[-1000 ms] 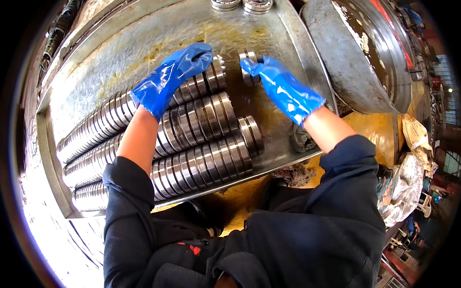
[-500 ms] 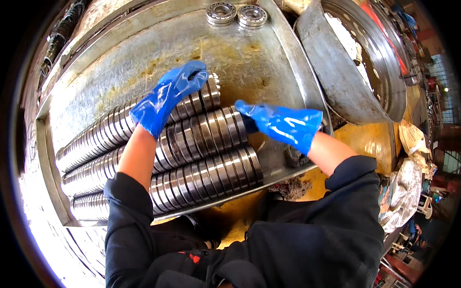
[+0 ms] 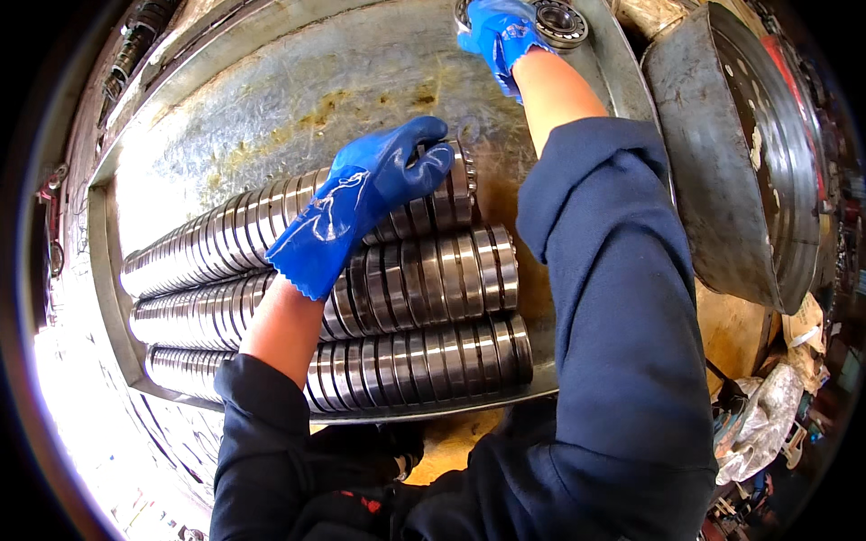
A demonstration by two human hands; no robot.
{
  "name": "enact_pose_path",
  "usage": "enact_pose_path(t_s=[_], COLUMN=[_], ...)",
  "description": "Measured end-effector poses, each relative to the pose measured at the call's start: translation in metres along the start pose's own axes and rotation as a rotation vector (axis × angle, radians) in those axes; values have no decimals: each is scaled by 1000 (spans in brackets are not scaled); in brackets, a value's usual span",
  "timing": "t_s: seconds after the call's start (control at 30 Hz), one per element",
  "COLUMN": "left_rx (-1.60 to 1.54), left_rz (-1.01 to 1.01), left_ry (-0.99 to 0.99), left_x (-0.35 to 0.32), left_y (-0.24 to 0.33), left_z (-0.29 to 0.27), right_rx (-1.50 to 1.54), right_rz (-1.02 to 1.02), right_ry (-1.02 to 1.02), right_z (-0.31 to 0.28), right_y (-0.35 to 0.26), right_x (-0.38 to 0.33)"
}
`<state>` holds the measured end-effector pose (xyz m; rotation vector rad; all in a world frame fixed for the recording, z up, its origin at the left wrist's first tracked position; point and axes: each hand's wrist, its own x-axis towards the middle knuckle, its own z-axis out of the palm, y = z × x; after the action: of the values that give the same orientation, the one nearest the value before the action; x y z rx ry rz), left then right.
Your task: The person stacks cylindrical metal parts into neat columns on a metal tray. After stacking, the person picks up a metal cable from the floor and begins to coil it.
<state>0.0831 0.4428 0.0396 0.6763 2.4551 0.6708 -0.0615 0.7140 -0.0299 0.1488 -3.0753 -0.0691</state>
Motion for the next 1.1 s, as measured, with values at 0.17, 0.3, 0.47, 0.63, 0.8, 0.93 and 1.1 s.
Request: enact_pose_path(t_s=[0.17,0.3,0.47,0.63,0.8,0.93,1.1], left_rx=[-41,-46,-81,-161,-358,-357,-323], left_rz=[119,125,131,111,298,292,296], left_ry=[130,121,97,85,179,199,137], left_x=[5,6,1,3,11,9,23], left_y=[-10,-20,-22,-37,-27,-23,-7], left_z=[11,16,8,11,16,11,32], right_rx=[66,253,1249,2115,1720,1599,1605], right_rz=[68,130,510,997,659,444,356], right_ry=[-107,-80,-104,39,-156,-286,-380], right_z=[-9,-14,-41,5,7,-29,-23], right_y=[-30,-42,-37,-34,-65,-94,-75], right_x=[-75,-157,-247,-245,-232,-243,-245])
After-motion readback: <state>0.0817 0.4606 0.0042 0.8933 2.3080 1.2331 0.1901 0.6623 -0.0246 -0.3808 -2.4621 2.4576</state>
